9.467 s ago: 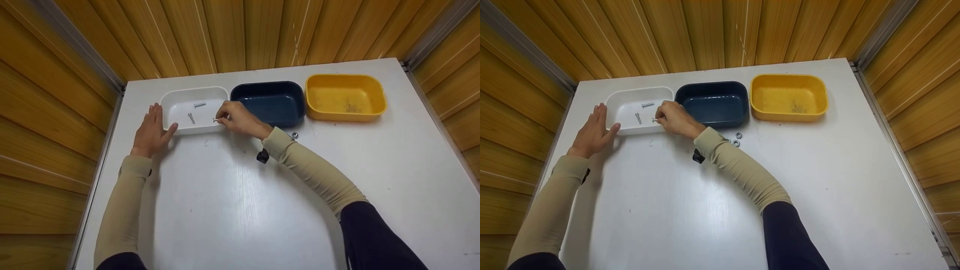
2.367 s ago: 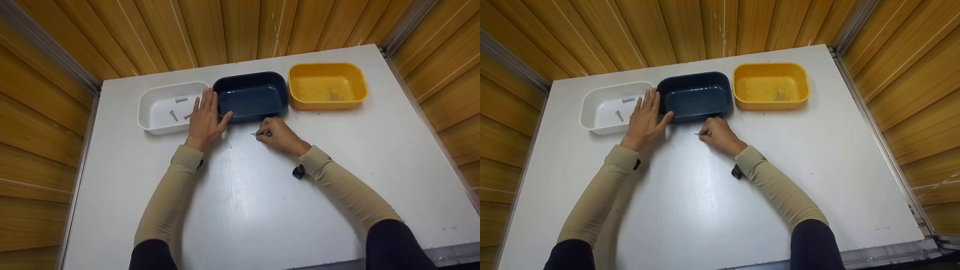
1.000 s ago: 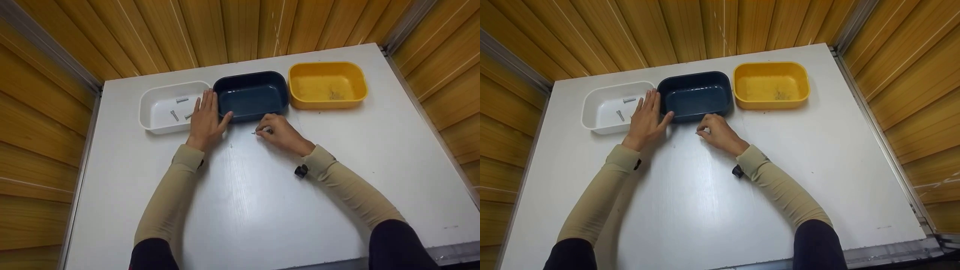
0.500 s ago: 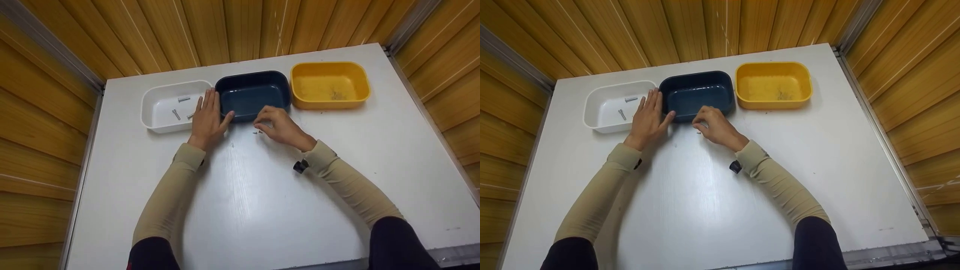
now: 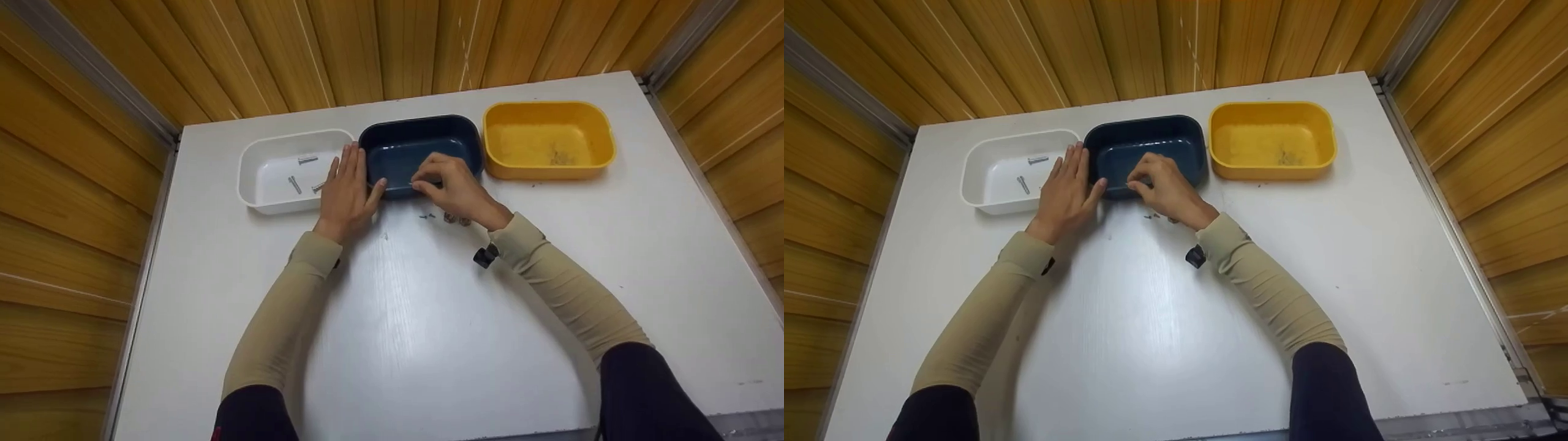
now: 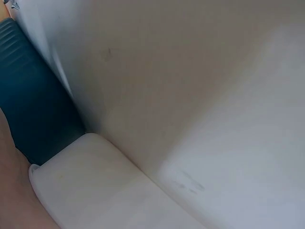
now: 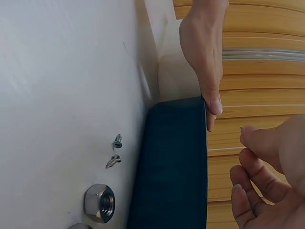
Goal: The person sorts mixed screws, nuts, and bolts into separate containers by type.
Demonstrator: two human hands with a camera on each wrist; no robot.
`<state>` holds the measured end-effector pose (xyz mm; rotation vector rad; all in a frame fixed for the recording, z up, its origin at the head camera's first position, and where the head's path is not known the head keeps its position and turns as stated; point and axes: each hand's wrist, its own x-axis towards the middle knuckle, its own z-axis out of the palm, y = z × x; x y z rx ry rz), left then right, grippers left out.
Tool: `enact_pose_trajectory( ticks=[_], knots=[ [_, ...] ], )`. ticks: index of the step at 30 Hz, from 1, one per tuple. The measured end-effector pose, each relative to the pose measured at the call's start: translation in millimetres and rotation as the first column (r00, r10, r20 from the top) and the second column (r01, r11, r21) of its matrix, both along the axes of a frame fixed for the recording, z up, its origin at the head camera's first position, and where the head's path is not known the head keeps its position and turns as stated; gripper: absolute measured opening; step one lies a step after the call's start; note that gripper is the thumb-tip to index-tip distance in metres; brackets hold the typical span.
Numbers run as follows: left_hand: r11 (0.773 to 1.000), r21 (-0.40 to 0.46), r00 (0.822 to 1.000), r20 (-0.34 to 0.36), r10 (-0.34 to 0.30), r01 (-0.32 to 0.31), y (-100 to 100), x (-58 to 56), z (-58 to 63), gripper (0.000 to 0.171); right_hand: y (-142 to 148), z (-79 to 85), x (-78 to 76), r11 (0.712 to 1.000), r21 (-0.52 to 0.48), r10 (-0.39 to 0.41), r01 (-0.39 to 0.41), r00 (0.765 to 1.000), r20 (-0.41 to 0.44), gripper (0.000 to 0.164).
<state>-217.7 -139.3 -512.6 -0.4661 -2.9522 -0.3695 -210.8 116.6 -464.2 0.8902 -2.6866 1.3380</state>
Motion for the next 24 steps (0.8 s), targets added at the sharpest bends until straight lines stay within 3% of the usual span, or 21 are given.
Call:
enact_pose_trajectory(
  ticks=[15, 24],
  knots=[
    [1.000, 0.027, 1.000, 0.007, -0.014, 0.014, 0, 1.0, -0.1, 0.087, -17, -4.0, -36.2, 0.997, -0.014, -0.076, 0.076, 0.997, 0.010, 0.012],
    [1.000, 0.001, 1.000, 0.014, -0.001, 0.001, 0, 1.9, -1.0, 0.088, -29, -12.7, -64.0, 0.990, -0.039, -0.136, 0.136, 0.991, 0.015, 0.013]
  ],
)
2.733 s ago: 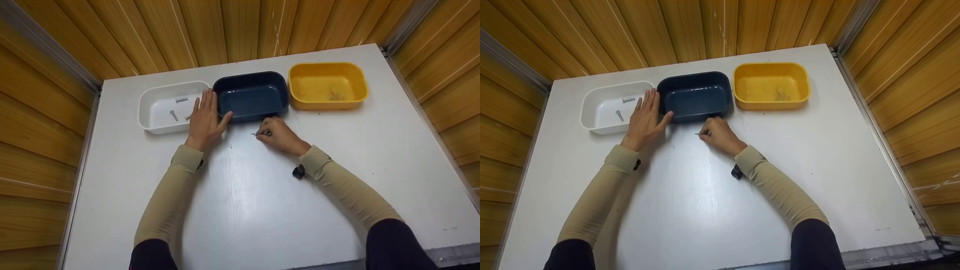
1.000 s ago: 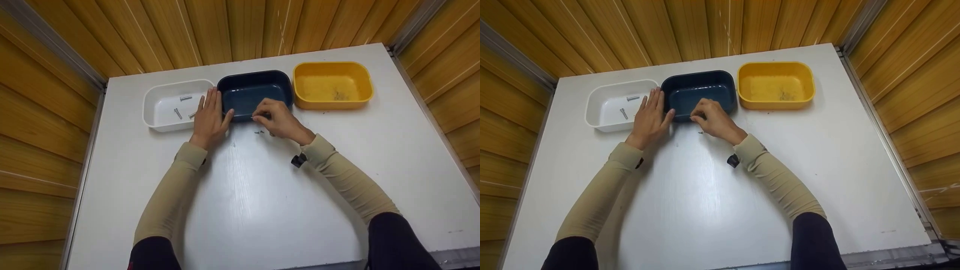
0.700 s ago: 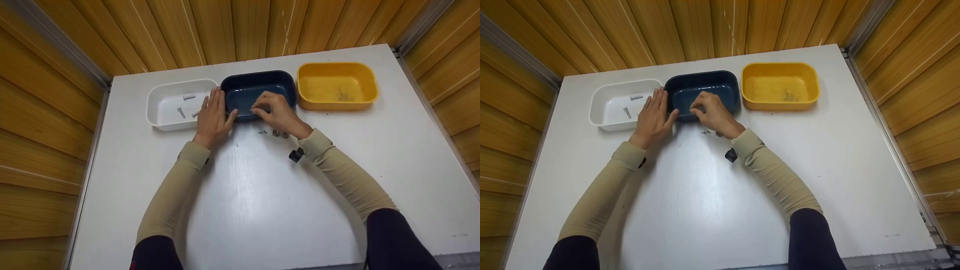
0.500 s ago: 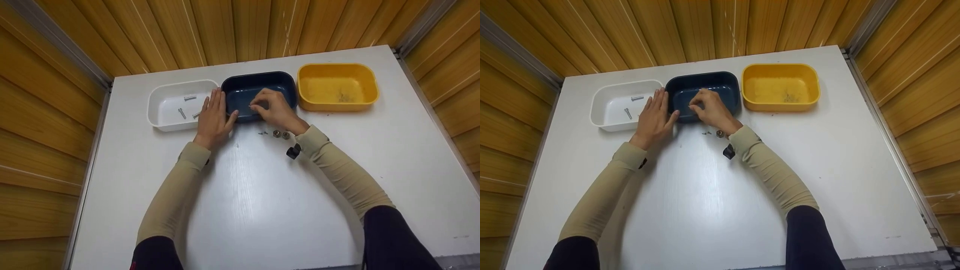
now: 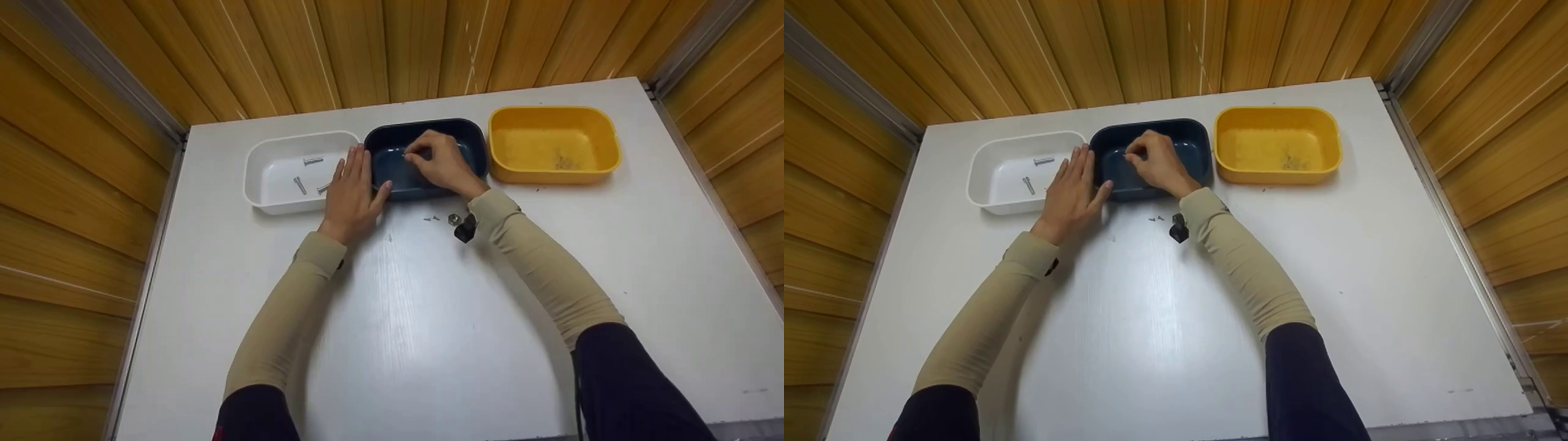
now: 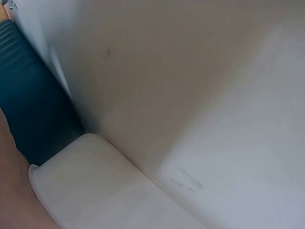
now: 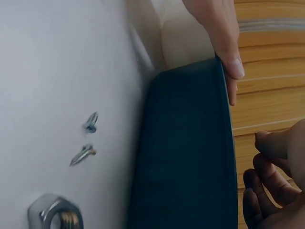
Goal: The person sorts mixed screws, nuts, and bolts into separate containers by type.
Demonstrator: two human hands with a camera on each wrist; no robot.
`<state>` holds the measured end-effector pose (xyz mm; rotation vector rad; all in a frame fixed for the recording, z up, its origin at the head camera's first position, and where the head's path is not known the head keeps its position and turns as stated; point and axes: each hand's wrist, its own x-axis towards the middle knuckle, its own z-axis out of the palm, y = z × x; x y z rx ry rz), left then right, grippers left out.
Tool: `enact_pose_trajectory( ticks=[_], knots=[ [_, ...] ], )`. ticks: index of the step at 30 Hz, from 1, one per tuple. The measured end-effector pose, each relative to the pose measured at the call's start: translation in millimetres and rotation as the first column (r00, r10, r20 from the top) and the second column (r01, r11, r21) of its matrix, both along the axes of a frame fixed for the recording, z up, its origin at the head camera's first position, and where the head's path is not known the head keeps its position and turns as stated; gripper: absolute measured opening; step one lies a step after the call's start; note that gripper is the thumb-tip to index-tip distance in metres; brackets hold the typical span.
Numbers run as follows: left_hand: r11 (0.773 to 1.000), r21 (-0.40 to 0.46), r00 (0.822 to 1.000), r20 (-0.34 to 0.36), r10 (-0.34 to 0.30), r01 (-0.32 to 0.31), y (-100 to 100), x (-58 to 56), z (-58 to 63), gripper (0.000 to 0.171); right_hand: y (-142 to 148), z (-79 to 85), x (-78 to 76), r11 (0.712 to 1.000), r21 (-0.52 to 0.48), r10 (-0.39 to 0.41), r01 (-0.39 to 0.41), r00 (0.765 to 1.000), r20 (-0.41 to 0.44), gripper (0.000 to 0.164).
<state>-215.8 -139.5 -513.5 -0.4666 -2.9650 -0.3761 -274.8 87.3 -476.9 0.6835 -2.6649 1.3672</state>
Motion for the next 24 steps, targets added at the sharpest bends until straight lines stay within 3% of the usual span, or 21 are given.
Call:
enact_pose_trajectory(
  ticks=[6, 24],
  knots=[
    [1.000, 0.013, 1.000, 0.010, -0.001, 0.000, 1, 0.2, 0.9, 0.088, -5, -1.4, -12.2, 0.998, -0.004, -0.054, 0.055, 0.997, 0.061, 0.014],
    [1.000, 0.012, 1.000, 0.009, -0.003, 0.003, 0, 0.1, 2.5, 0.087, -6, -7.0, -19.6, 0.995, 0.024, -0.096, 0.095, 0.994, 0.058, 0.016]
  ],
)
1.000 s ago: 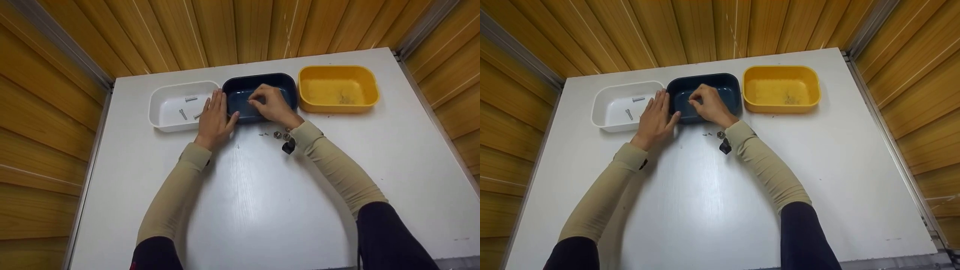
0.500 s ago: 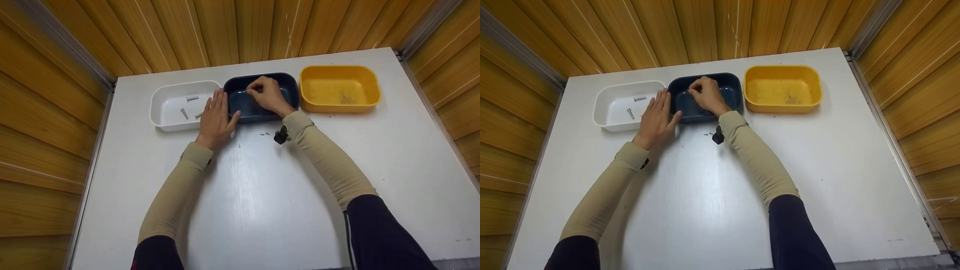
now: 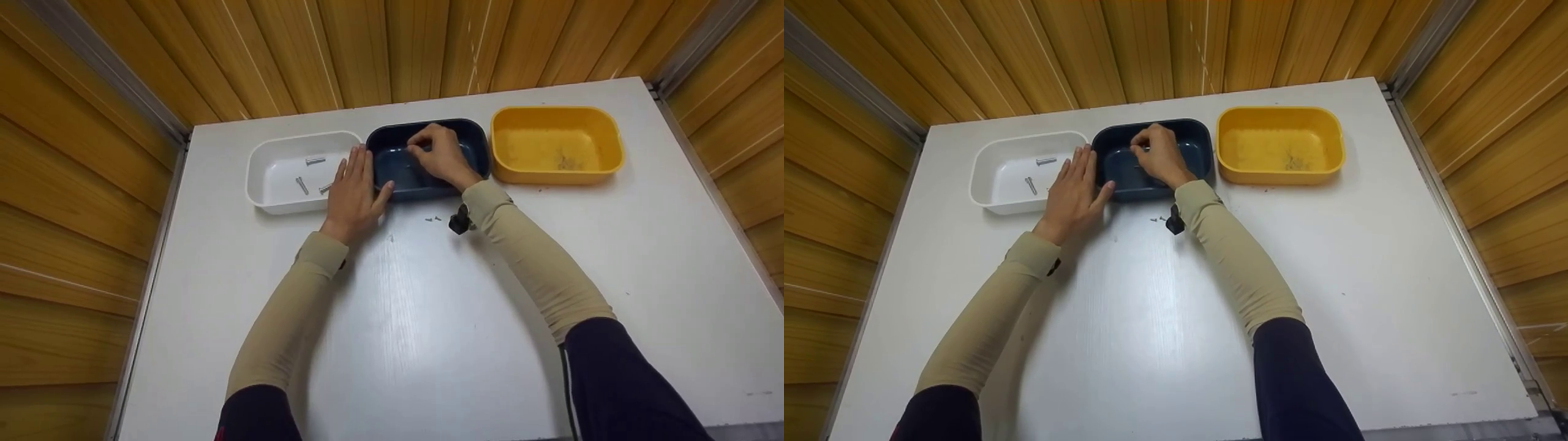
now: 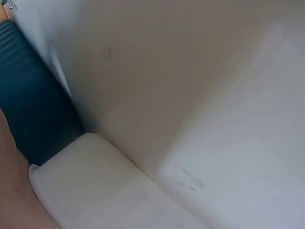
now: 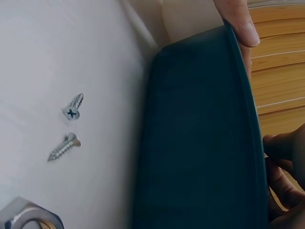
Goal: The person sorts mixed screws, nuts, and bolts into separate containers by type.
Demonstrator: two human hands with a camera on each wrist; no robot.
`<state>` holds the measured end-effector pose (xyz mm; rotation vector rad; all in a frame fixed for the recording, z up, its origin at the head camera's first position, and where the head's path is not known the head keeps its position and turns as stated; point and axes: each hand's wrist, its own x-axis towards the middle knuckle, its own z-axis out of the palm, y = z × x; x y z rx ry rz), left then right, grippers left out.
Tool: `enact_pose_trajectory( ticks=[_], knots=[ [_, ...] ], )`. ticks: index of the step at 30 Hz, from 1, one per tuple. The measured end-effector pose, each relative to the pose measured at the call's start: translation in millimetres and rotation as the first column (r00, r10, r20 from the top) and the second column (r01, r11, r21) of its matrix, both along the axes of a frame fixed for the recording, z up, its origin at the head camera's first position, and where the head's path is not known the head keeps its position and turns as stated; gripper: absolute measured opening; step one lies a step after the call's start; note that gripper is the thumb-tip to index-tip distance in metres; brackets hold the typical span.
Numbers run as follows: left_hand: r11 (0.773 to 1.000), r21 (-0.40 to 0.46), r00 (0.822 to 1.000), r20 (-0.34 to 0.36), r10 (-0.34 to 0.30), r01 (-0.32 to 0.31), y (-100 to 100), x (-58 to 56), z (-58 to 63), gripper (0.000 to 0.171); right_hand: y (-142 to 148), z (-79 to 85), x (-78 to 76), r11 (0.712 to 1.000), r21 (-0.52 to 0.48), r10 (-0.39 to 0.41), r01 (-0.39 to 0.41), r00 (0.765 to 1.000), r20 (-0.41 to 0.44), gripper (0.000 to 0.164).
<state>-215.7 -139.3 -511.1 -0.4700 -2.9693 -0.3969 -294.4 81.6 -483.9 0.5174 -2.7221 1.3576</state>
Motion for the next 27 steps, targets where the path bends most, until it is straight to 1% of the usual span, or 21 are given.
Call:
enact_pose_trajectory(
  ticks=[4, 9, 14, 20, 27],
  knots=[
    [1.000, -0.005, 1.000, -0.003, 0.004, -0.004, 1, -0.9, -0.9, 0.088, 2, -0.4, 0.6, 1.000, -0.007, 0.006, -0.007, 1.000, -0.019, 0.016],
    [1.000, -0.010, 1.000, -0.003, 0.007, -0.007, 1, -1.8, -1.4, 0.088, 5, 1.2, 2.4, 1.000, -0.017, 0.009, -0.010, 1.000, -0.023, 0.015],
    [1.000, 0.003, 1.000, -0.013, 0.005, -0.005, 1, -2.0, -1.9, 0.089, 10, 5.6, 5.8, 1.000, -0.008, 0.018, -0.018, 1.000, -0.020, 0.017],
    [1.000, 0.025, 1.000, -0.031, -0.004, 0.005, 1, -1.6, -3.3, 0.089, 18, 6.6, 9.6, 1.000, -0.002, 0.010, -0.010, 1.000, -0.018, 0.018],
    [1.000, 0.022, 1.000, -0.029, -0.001, 0.002, 0, -1.3, -3.4, 0.089, 29, 13.2, 21.9, 0.999, -0.033, 0.027, -0.030, 0.994, -0.108, 0.015]
  ],
)
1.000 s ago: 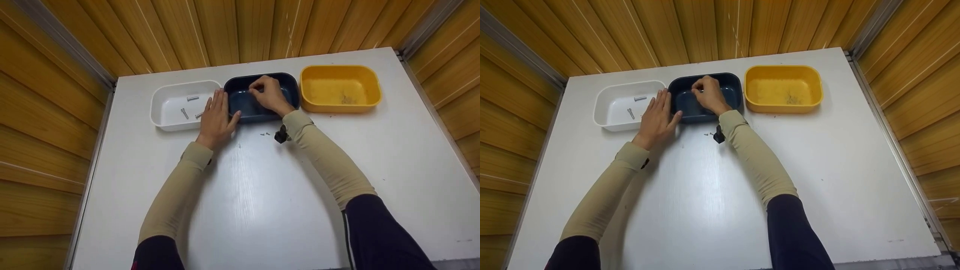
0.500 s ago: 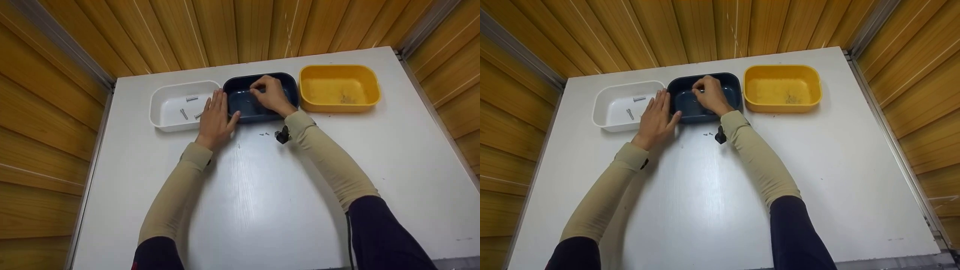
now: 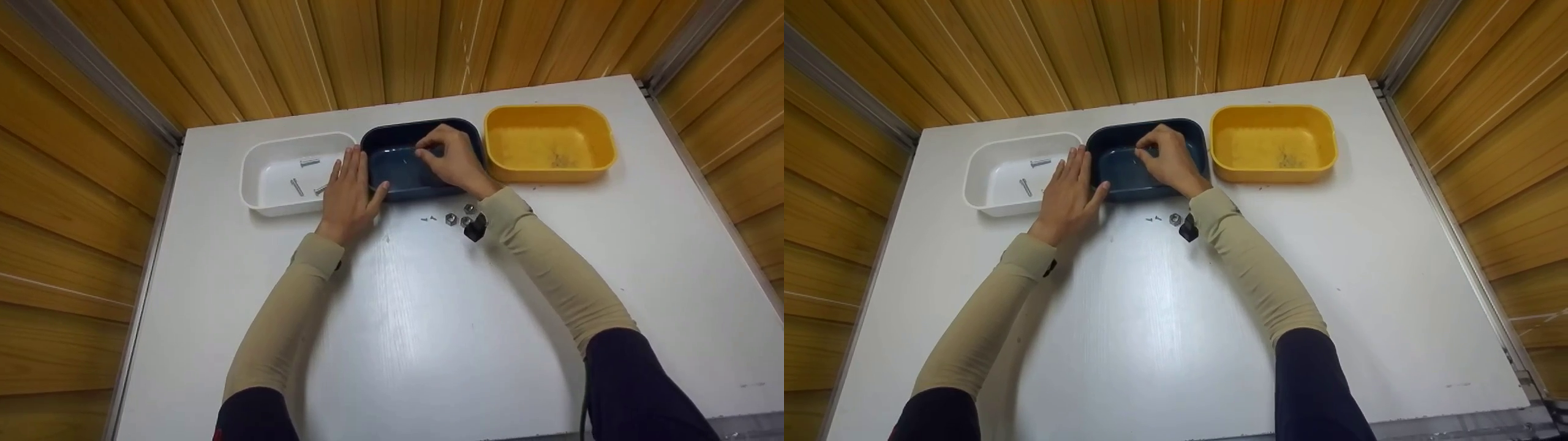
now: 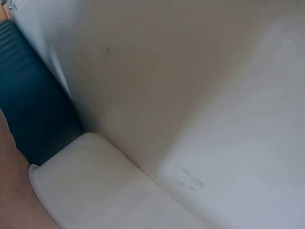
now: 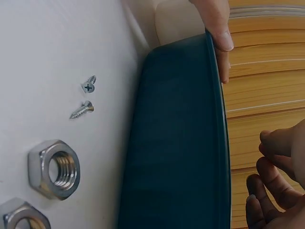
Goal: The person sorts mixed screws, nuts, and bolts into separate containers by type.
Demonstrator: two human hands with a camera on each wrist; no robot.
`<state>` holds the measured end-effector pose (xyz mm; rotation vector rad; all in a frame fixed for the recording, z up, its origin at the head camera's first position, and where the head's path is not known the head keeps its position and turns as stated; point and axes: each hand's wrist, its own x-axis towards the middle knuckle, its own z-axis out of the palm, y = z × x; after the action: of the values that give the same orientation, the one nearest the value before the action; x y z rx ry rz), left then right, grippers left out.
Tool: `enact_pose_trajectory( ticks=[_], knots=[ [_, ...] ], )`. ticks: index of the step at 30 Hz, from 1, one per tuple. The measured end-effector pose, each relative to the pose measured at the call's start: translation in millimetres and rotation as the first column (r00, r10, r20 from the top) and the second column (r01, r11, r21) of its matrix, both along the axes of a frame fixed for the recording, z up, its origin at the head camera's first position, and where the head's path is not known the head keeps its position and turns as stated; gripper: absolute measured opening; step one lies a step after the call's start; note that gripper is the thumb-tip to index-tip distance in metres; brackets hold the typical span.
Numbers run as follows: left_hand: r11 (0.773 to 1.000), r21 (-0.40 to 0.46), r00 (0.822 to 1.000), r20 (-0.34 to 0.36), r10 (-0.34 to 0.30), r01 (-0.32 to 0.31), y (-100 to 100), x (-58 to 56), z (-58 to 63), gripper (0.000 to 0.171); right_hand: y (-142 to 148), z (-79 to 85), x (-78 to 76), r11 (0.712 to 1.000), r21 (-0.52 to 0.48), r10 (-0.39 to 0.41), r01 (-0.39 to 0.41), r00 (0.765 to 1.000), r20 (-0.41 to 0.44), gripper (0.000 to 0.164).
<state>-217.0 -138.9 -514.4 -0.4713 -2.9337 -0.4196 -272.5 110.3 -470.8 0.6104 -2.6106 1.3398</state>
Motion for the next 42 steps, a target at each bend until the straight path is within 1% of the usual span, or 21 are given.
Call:
enact_pose_trajectory(
  ticks=[4, 8, 11, 20, 27, 33, 42],
  knots=[
    [1.000, -0.011, 1.000, -0.006, 0.001, -0.001, -1, 0.1, -0.2, 0.089, 4, 2.6, 8.2, 1.000, -0.001, 0.020, -0.020, 1.000, -0.021, 0.015],
    [0.999, -0.031, 1.000, 0.007, 0.009, -0.008, -1, 0.6, 0.2, 0.089, 6, 4.7, 16.0, 0.999, 0.013, 0.047, -0.046, 0.998, -0.035, 0.014],
    [0.999, -0.045, 1.000, 0.019, 0.014, -0.013, -1, 0.7, 0.7, 0.089, 8, 6.4, 22.0, 0.998, 0.010, 0.063, -0.063, 0.998, -0.029, 0.014],
    [0.999, -0.039, 1.000, 0.021, 0.010, -0.010, -2, 1.0, 0.5, 0.089, 13, 8.5, 37.5, 0.996, 0.003, 0.084, -0.084, 0.996, -0.020, 0.015],
    [0.999, -0.038, 1.000, 0.007, 0.009, -0.008, -2, 2.8, 0.3, 0.089, 20, 4.8, 49.9, 0.995, 0.006, 0.103, -0.103, 0.995, 0.010, 0.017],
    [0.999, -0.038, 1.000, 0.014, 0.008, -0.007, -2, 3.2, -0.1, 0.089, 25, -0.5, 59.6, 0.992, -0.002, 0.129, -0.129, 0.991, 0.024, 0.017],
    [0.999, -0.044, 1.000, 0.014, 0.013, -0.013, 0, -0.7, -0.4, 0.089, 31, -7.8, 69.2, 0.991, -0.029, 0.133, -0.132, 0.991, 0.021, 0.016]
  ],
)
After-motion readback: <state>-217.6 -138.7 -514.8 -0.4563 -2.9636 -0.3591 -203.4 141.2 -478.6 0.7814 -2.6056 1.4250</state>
